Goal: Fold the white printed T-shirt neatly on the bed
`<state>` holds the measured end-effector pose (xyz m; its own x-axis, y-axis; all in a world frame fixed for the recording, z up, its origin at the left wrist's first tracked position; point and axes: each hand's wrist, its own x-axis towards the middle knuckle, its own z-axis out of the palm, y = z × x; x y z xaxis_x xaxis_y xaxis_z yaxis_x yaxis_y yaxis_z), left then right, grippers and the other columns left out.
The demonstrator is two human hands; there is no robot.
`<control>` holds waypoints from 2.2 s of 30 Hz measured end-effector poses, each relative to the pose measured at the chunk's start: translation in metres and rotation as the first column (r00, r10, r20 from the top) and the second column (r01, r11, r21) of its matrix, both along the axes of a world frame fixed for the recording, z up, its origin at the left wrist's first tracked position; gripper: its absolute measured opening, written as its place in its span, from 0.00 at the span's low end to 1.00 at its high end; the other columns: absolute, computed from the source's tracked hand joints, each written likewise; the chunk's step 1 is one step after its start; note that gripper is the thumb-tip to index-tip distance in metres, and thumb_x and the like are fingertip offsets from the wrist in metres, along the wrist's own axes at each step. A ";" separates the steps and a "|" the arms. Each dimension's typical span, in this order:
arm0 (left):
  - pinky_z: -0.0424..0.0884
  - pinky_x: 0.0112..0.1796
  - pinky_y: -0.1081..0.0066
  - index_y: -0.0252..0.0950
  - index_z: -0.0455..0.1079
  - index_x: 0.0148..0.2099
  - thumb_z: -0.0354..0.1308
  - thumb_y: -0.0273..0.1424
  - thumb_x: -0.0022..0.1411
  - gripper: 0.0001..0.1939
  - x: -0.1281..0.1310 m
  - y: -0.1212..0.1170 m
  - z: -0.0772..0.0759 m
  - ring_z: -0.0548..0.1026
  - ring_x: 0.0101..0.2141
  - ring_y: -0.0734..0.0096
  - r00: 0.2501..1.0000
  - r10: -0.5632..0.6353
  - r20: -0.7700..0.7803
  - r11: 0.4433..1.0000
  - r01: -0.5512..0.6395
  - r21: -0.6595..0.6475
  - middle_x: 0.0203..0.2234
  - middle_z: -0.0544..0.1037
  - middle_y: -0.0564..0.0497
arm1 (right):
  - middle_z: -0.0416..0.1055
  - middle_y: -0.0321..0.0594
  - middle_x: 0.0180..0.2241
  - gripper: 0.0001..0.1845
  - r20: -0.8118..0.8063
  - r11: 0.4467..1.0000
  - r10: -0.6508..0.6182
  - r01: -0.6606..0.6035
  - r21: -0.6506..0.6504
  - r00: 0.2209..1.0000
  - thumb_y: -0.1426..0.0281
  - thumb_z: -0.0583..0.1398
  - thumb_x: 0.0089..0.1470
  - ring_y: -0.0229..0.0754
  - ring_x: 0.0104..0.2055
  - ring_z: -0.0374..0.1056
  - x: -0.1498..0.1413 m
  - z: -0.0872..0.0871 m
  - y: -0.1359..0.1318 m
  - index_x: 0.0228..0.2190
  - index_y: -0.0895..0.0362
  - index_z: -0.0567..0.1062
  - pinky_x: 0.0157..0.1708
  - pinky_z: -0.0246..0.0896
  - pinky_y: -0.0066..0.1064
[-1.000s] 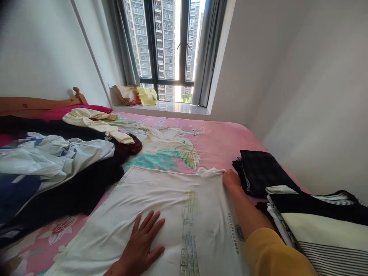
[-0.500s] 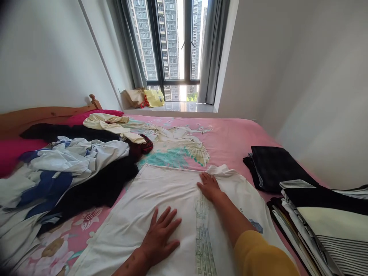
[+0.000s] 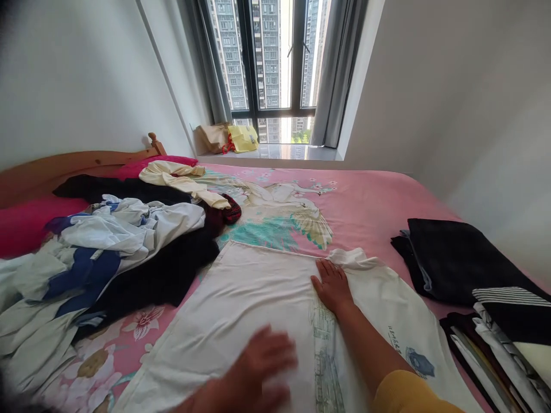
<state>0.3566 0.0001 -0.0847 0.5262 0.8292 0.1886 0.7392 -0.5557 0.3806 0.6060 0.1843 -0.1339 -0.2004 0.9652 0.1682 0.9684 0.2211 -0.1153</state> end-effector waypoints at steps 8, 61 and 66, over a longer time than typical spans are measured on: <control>0.35 0.59 0.38 0.54 0.45 0.67 0.50 0.53 0.58 0.37 -0.033 0.043 0.028 0.44 0.65 0.48 0.971 -0.206 -0.123 0.959 0.176 -0.220 0.66 0.47 0.53 | 0.53 0.41 0.63 0.31 -0.015 0.999 0.013 -0.012 0.051 1.000 0.55 0.44 0.60 0.45 0.64 0.47 0.001 -0.005 0.000 0.60 0.56 0.57 0.62 0.38 0.44; 0.32 0.56 0.37 0.48 0.46 0.67 0.44 0.54 0.58 0.38 -0.015 -0.058 0.014 0.38 0.65 0.51 0.813 0.387 -0.435 0.886 -0.458 -0.068 0.67 0.42 0.50 | 0.40 0.41 0.67 0.34 -0.152 0.937 -0.205 0.148 -0.318 0.967 0.53 0.48 0.58 0.50 0.68 0.34 0.045 0.069 -0.211 0.62 0.51 0.52 0.62 0.19 0.55; 0.31 0.58 0.39 0.45 0.44 0.68 0.43 0.54 0.57 0.40 -0.079 -0.088 0.006 0.38 0.66 0.55 0.652 0.537 -0.536 0.779 -0.627 0.018 0.67 0.40 0.50 | 0.42 0.44 0.66 0.35 -0.021 0.866 -0.461 0.445 -0.227 0.887 0.55 0.45 0.59 0.49 0.68 0.35 0.157 0.036 -0.265 0.63 0.58 0.51 0.63 0.30 0.50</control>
